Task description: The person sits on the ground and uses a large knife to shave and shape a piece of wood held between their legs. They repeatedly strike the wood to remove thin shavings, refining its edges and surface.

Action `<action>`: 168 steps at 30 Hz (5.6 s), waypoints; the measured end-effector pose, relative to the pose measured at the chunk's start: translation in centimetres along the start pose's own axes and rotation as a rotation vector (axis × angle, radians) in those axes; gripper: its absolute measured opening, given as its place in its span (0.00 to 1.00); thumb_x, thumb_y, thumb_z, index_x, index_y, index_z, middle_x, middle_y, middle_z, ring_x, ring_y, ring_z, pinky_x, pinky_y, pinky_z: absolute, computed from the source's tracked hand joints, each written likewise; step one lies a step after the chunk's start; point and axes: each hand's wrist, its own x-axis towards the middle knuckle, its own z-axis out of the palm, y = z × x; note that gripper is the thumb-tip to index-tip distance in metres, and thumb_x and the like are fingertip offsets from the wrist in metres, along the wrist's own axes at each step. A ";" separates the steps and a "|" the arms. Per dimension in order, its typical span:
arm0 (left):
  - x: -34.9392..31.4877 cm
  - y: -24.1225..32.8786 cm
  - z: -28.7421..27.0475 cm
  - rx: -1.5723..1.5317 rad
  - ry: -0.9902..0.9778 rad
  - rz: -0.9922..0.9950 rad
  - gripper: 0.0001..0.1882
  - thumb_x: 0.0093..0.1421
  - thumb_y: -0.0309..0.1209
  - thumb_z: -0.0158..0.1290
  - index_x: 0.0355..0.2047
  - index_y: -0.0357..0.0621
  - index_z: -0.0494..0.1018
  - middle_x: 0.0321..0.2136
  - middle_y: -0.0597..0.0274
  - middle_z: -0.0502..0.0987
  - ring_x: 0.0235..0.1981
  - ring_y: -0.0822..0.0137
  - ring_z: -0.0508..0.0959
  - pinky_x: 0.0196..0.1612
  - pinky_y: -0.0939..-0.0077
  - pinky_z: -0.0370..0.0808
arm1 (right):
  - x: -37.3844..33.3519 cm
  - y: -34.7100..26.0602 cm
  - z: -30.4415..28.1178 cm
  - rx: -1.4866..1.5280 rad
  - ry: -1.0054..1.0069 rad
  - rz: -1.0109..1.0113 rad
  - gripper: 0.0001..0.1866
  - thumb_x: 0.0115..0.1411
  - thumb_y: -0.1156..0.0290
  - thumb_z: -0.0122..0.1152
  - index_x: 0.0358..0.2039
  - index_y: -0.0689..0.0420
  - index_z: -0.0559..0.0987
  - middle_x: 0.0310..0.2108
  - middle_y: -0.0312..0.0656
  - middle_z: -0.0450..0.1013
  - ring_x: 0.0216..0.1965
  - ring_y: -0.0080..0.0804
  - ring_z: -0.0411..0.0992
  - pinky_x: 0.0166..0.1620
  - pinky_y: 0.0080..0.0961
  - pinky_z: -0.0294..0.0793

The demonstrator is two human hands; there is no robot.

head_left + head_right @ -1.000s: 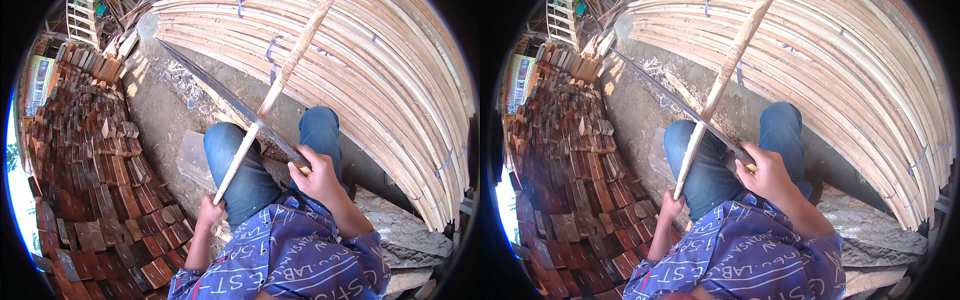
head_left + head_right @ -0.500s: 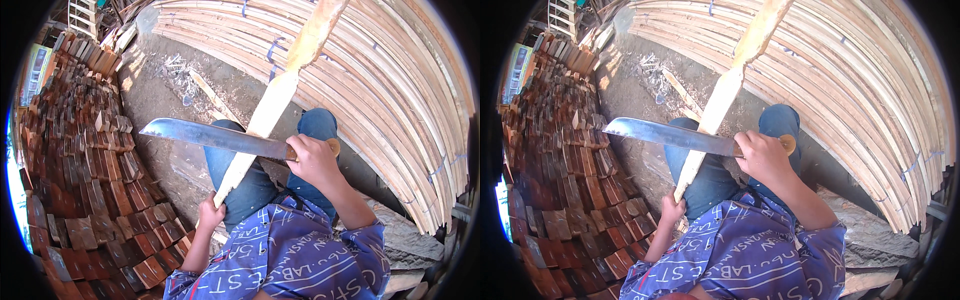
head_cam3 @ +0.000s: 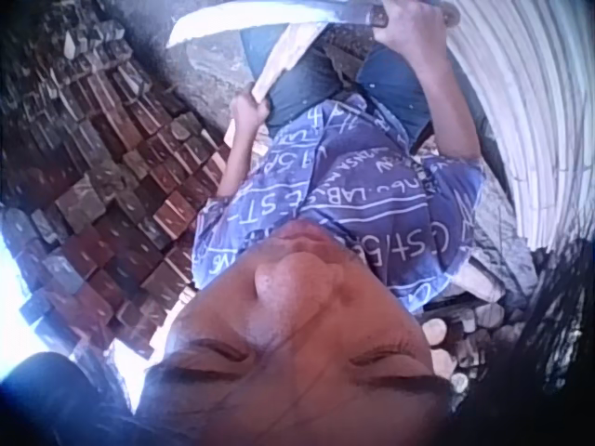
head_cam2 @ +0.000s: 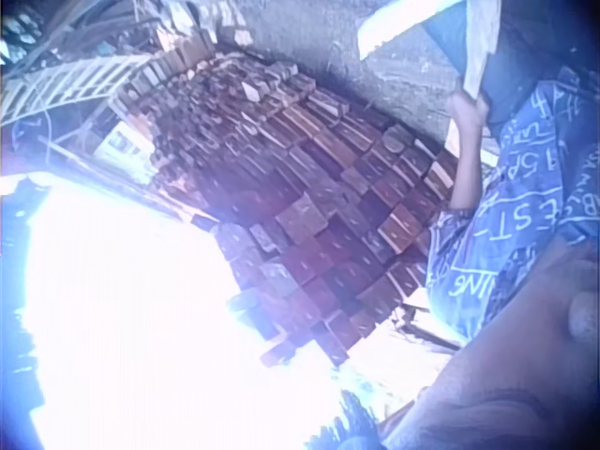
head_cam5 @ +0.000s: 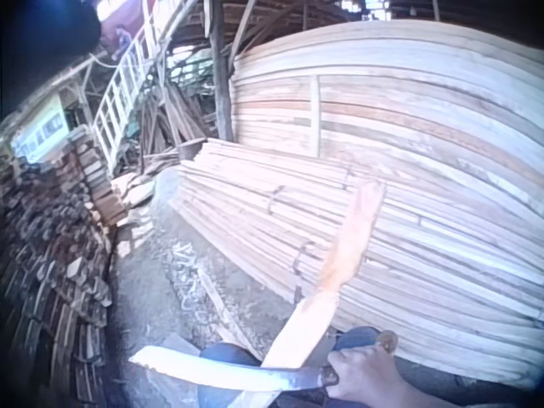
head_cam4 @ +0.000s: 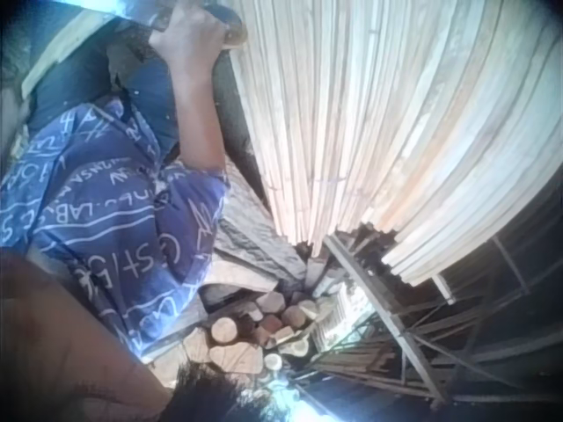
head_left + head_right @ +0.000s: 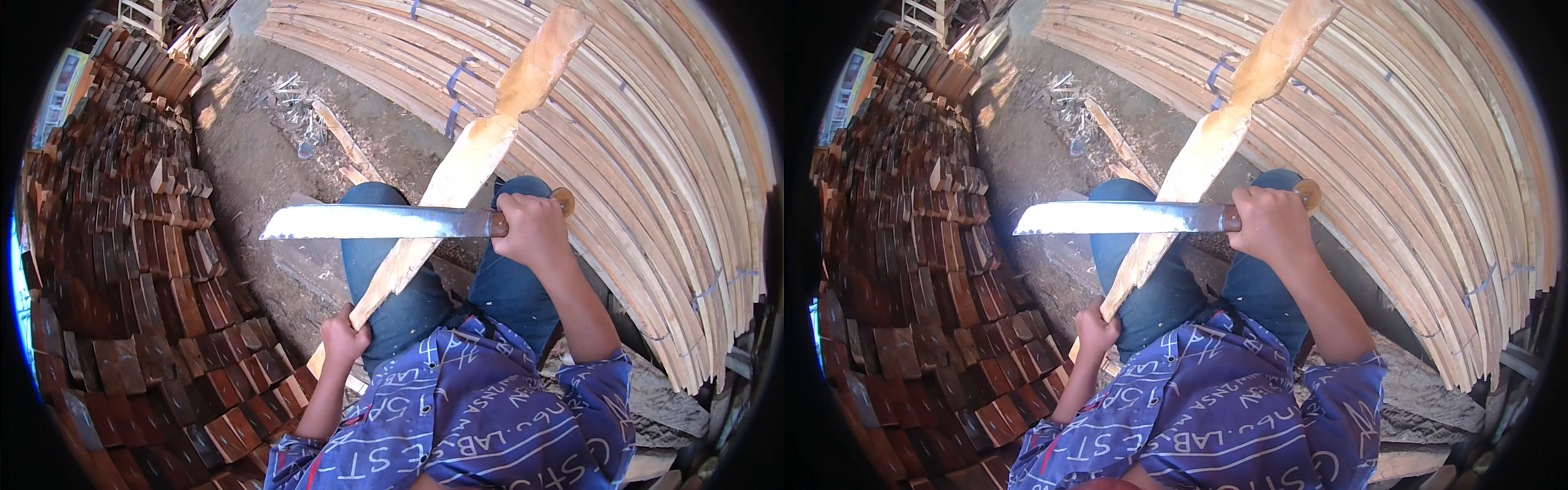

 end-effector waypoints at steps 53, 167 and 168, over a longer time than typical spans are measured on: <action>0.8 0.3 0.6 0.014 0.024 -0.018 0.14 0.41 0.30 0.50 0.28 0.35 0.76 0.18 0.39 0.75 0.26 0.41 0.79 0.32 0.54 0.76 | -0.1 3.1 -1.6 0.078 -0.003 0.390 0.10 0.41 0.66 0.63 0.22 0.59 0.78 0.19 0.49 0.75 0.25 0.48 0.76 0.30 0.40 0.75; 2.8 -4.6 -12.3 -1.127 -1.092 -0.364 0.20 0.47 0.39 0.63 0.28 0.42 0.65 0.16 0.69 0.62 0.16 0.74 0.63 0.21 0.77 0.61 | -10.3 2.2 -1.9 1.792 0.356 1.027 0.04 0.57 0.76 0.56 0.30 0.55 0.69 0.14 0.31 0.59 0.10 0.20 0.57 0.14 0.21 0.57; 2.7 -4.4 -13.2 -1.128 -1.067 -0.385 0.21 0.45 0.40 0.63 0.29 0.42 0.64 0.16 0.68 0.63 0.16 0.74 0.63 0.21 0.77 0.62 | -10.5 2.2 -2.0 1.780 0.369 1.039 0.04 0.58 0.75 0.55 0.30 0.54 0.69 0.14 0.31 0.59 0.10 0.20 0.57 0.14 0.21 0.56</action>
